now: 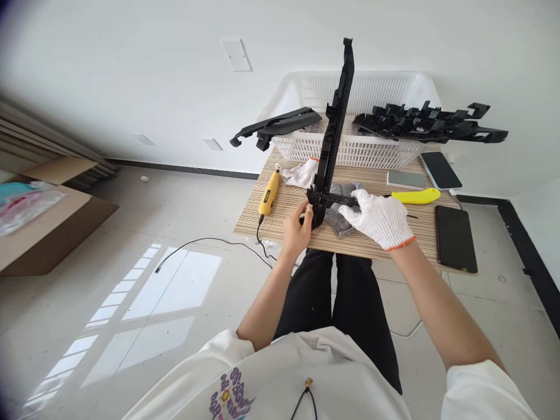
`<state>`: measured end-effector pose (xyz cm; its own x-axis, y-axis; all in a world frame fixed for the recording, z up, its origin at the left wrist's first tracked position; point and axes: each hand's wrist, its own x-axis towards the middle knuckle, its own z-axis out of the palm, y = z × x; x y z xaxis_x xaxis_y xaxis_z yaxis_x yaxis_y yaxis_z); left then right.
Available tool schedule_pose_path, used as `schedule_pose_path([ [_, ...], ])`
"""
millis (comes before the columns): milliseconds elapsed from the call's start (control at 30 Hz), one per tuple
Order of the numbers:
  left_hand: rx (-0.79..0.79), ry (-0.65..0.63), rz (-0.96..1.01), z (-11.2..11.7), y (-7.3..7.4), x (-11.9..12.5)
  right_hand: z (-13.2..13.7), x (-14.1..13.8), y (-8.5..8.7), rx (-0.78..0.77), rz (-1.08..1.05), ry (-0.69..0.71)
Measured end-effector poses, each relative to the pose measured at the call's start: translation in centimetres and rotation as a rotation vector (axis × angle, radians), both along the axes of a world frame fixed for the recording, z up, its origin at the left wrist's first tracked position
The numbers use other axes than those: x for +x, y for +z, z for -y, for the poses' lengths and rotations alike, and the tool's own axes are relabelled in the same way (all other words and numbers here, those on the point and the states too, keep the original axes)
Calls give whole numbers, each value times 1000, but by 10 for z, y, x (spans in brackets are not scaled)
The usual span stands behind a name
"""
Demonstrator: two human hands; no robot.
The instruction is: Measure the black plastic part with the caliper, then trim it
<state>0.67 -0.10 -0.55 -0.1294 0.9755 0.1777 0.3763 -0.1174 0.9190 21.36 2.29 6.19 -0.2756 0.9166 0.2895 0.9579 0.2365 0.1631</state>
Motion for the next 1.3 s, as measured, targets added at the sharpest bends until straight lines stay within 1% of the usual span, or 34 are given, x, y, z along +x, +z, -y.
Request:
schedule_pose_path([
  [133, 13, -17, 3, 2, 3, 0, -2, 0, -4, 24, -10, -16],
  [233, 30, -18, -5, 3, 5, 0, -1, -1, -3, 22, -5, -35],
  [400, 45, 11, -41, 3, 6, 1, 0, -6, 0, -18, 10, -18],
  [533, 29, -1, -2, 3, 5, 0, -3, -6, -1, -44, 27, -6],
  [633, 27, -3, 18, 3, 5, 0, -4, -3, -1, -90, 37, 23],
  [700, 21, -7, 28, 3, 5, -1, -3, -2, 0, -122, 51, 16],
  [933, -9, -13, 93, 0, 3, 0, 1, -3, 7, -164, 73, -17],
  [1067, 8, -4, 72, -2, 0, 0, 5, -7, 15, -192, 93, -30],
  [1300, 49, -4, 14, -5, -2, 1, 17, -18, 27, -175, 82, -84],
])
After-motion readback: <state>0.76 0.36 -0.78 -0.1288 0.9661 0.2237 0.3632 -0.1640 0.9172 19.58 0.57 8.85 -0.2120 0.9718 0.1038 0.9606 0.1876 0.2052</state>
